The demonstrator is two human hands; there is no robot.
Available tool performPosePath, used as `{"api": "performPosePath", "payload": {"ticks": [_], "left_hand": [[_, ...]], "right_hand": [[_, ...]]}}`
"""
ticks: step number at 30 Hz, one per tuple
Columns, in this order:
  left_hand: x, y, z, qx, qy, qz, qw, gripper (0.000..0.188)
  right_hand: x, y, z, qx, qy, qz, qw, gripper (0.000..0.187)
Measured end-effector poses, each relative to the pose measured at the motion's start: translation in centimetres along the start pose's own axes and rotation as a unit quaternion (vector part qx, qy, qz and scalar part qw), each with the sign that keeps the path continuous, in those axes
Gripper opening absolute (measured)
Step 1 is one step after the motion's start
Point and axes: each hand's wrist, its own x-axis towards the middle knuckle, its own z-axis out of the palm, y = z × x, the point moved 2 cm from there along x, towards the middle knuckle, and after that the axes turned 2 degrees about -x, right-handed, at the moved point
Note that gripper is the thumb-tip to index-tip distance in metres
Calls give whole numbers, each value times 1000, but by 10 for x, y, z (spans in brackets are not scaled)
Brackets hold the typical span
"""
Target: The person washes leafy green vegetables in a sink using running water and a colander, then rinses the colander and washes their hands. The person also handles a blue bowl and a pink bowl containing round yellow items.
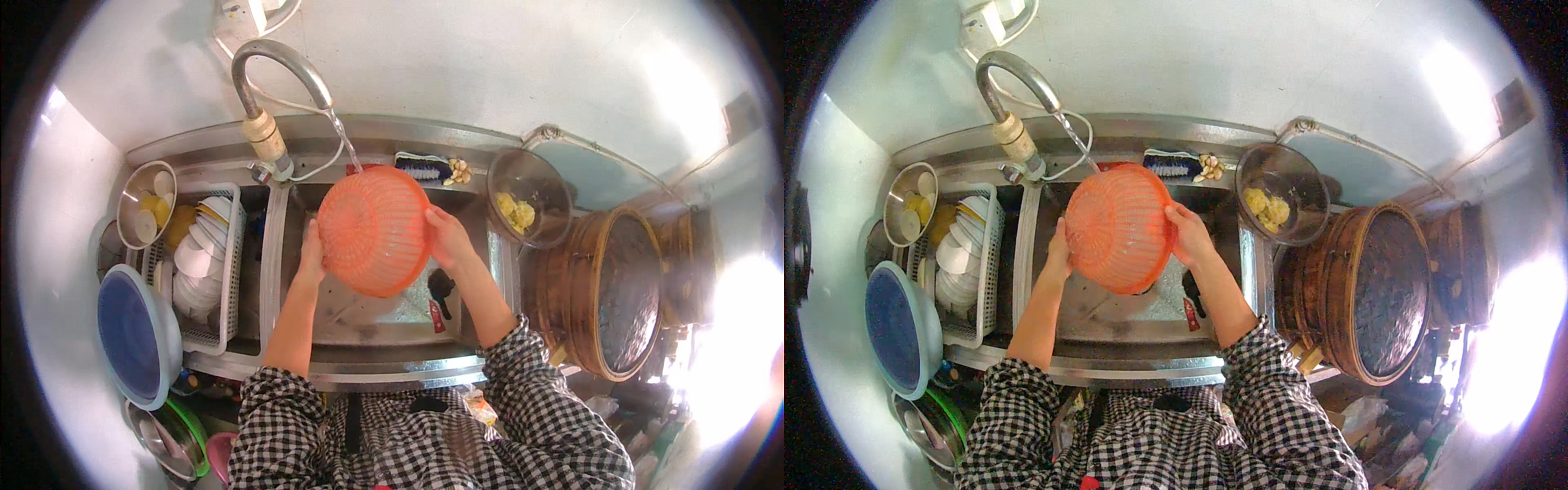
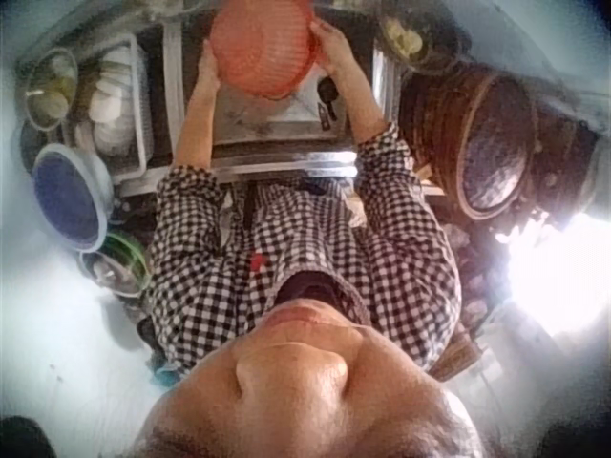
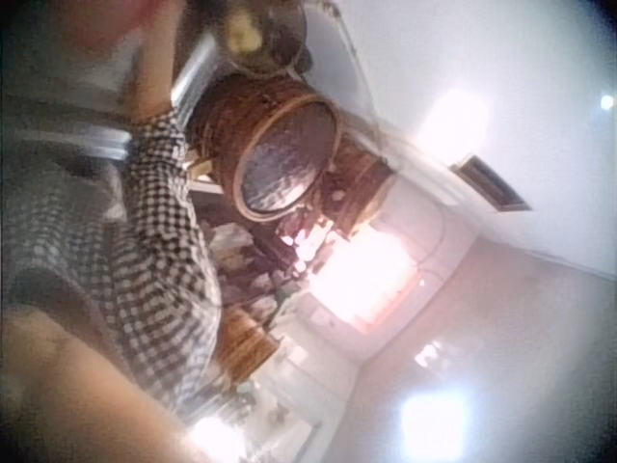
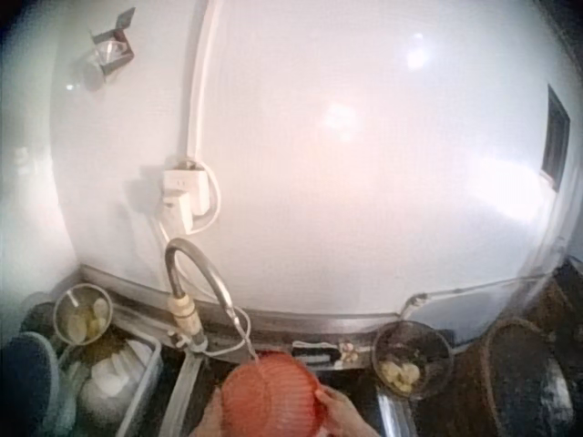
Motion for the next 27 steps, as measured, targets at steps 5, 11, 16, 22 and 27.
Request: {"api": "performPosePath", "payload": {"ticks": [5, 11, 16, 22, 27], "left_hand": [[-3, 8, -5, -23, 1, 17, 1000, 51], [6, -8, -22, 0, -75, 6, 997, 48], [10, -16, -14, -30, -119, -29, 992, 60], [-9, 15, 20, 74, -24, -80, 994, 73], [-1, 37, 53, 151, 41, 20, 988, 63]], "right_hand": [[13, -7, 8, 39, -36, 25, 998, 31], [42, -1, 42, 74, -15, 58, 995, 31], [46, 1, 73, 30, -100, 78, 991, 32], [0, 2, 73, -59, -91, 63, 992, 41], [-28, 0, 52, -250, -79, -26, 965, 45]]}}
